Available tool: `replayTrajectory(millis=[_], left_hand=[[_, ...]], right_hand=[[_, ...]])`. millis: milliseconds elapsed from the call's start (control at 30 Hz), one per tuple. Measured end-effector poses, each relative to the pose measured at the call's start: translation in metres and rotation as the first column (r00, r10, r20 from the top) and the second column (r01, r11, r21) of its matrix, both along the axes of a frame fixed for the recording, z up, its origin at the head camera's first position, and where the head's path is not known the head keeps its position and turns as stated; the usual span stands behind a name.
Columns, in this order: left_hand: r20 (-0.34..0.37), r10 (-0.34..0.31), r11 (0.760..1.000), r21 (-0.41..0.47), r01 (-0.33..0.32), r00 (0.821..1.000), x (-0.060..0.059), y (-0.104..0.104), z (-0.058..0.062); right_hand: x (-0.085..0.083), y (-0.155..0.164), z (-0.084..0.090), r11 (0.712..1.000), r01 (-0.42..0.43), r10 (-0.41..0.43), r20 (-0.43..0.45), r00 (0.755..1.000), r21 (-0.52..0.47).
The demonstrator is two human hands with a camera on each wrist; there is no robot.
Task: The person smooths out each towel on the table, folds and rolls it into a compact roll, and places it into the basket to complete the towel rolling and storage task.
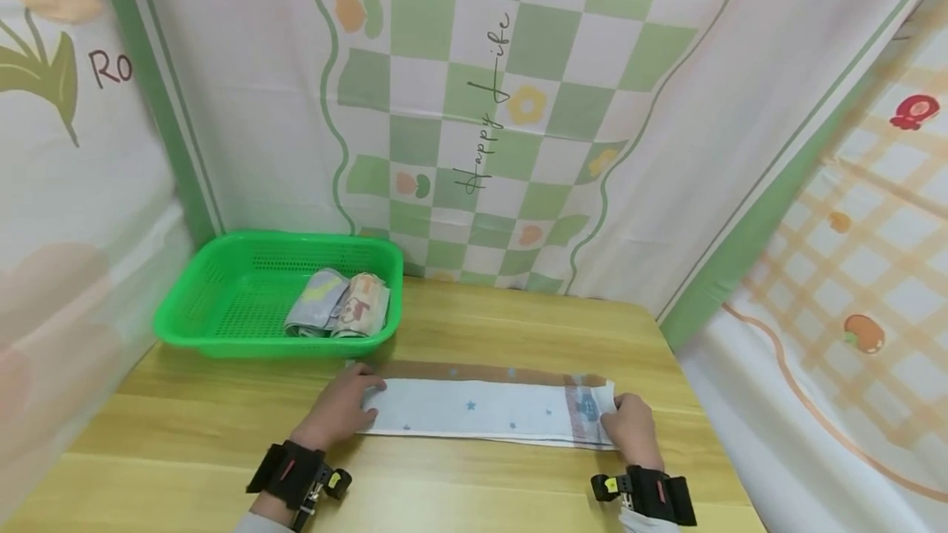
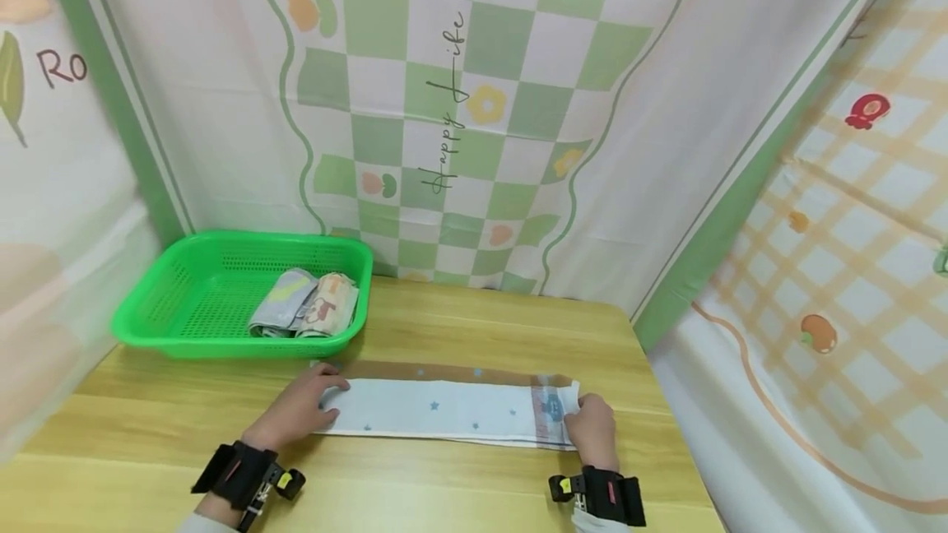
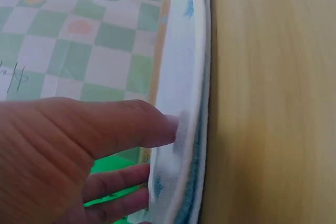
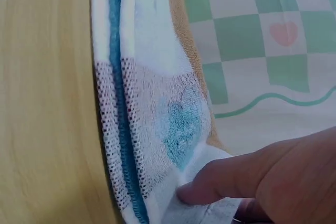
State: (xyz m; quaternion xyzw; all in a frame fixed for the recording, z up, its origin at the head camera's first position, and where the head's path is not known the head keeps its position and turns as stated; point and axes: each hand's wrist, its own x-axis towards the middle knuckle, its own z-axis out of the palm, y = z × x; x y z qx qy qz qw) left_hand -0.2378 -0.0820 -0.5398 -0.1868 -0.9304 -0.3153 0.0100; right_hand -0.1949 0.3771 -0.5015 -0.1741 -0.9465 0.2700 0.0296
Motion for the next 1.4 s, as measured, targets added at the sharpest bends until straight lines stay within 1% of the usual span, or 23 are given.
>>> replayTrajectory(millis=[133,267,367,500,667,833,900,1000,1100,1200,1300,1400], left_hand=[[0.004,-0.003,1.0,-0.002,0.003,1.0,0.0,0.008,0.002],[-0.016,-0.034,0.999,-0.012,0.033,0.999,-0.005,0.013,0.007],[-0.025,-0.066,0.998,-0.012,0.066,0.997,-0.011,0.019,0.009],[-0.013,-0.12,0.993,-0.013,0.12,0.993,-0.017,0.03,0.011],[0.02,-0.163,0.986,-0.029,0.163,0.986,-0.023,0.042,0.019],[0.032,-0.167,0.984,-0.049,0.169,0.985,-0.028,0.053,0.028],[0.023,-0.17,0.984,-0.054,0.171,0.985,-0.03,0.057,0.031],[0.031,-0.173,0.984,-0.047,0.174,0.984,-0.033,0.063,0.033],[0.067,-0.16,0.986,-0.039,0.162,0.985,-0.035,0.068,0.035],[0.113,-0.123,0.991,-0.036,0.128,0.986,-0.037,0.072,0.037],[0.161,-0.088,0.995,-0.029,0.094,0.983,-0.038,0.074,0.037],[0.192,-0.073,0.997,-0.014,0.077,0.979,-0.039,0.075,0.038]], right_hand=[[0.004,0.006,0.005,1.0,0.017,-0.019,-0.072,0.997,-0.021],[0.005,0.008,0.021,0.999,0.028,-0.032,-0.171,0.985,-0.023],[0.005,0.005,0.034,1.0,0.027,-0.024,-0.261,0.965,0.007],[0.005,-0.001,0.049,0.999,0.029,-0.013,-0.368,0.93,0.039],[0.004,-0.013,0.064,0.998,0.048,-0.028,-0.447,0.894,0.033],[0.001,-0.03,0.079,0.999,0.047,-0.043,-0.472,0.881,-0.004],[-0.001,-0.038,0.084,0.999,0.035,-0.046,-0.478,0.877,-0.032],[-0.005,-0.051,0.088,0.997,0.012,-0.05,-0.481,0.875,-0.081],[-0.008,-0.064,0.09,0.99,0.008,-0.073,-0.473,0.878,-0.138],[-0.011,-0.077,0.092,0.979,0.006,-0.1,-0.459,0.883,-0.202],[-0.014,-0.089,0.095,0.968,-0.02,-0.096,-0.444,0.891,-0.249],[-0.016,-0.1,0.1,0.963,-0.051,-0.075,-0.442,0.894,-0.266]])
